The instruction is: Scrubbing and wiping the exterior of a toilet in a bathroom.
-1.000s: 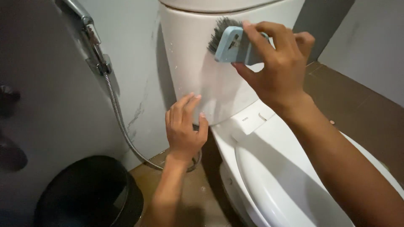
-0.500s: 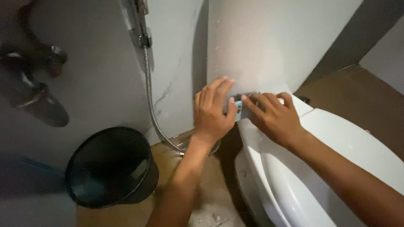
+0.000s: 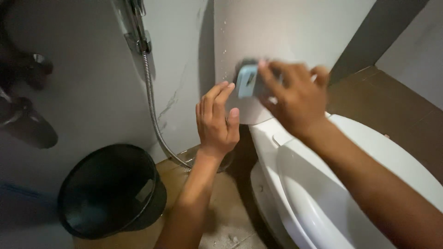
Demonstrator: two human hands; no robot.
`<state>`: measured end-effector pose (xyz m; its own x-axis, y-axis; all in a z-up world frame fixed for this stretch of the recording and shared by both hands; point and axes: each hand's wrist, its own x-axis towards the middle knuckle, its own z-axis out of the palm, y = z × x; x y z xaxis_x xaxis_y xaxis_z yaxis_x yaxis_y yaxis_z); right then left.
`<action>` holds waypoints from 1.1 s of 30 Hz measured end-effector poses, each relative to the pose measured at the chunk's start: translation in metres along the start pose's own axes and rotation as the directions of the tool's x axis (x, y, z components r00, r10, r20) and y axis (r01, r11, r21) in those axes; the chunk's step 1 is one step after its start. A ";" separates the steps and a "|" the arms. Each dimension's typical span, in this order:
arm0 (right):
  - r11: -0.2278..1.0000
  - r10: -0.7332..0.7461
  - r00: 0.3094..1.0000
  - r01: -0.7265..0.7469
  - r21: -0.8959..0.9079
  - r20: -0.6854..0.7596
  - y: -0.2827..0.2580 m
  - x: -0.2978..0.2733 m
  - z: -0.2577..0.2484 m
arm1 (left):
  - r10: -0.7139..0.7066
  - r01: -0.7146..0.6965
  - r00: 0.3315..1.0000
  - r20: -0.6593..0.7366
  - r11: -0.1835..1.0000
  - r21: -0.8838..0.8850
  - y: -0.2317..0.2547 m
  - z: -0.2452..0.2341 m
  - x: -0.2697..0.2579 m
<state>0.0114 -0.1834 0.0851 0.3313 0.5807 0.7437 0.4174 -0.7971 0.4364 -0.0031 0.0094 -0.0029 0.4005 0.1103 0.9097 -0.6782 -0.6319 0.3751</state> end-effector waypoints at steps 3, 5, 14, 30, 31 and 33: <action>0.999 -0.025 0.997 0.023 0.027 0.079 -0.021 -0.025 0.011 | 0.000 0.000 1.000 0.003 1.000 0.032 0.005 -0.007 0.003; 0.997 -0.066 0.992 0.062 0.043 0.103 -0.026 -0.045 0.024 | -0.001 0.001 1.000 -0.002 0.999 0.047 0.007 -0.011 0.004; 0.996 -0.089 0.973 0.085 0.029 0.213 -0.012 -0.048 0.015 | -0.023 0.022 0.999 0.026 0.999 0.026 0.005 -0.017 0.000; 0.998 -0.054 0.984 0.048 0.040 0.170 -0.030 -0.065 0.039 | -0.018 0.017 0.998 0.063 1.000 0.021 0.004 -0.003 -0.003; 0.999 -0.044 0.984 0.039 0.036 0.172 -0.028 -0.070 0.041 | -0.013 0.012 0.997 0.071 1.000 0.015 0.006 -0.002 -0.003; 0.990 -0.114 0.976 0.097 0.100 0.188 -0.026 -0.079 0.045 | -0.008 0.005 0.995 0.101 1.000 0.029 0.009 -0.001 -0.004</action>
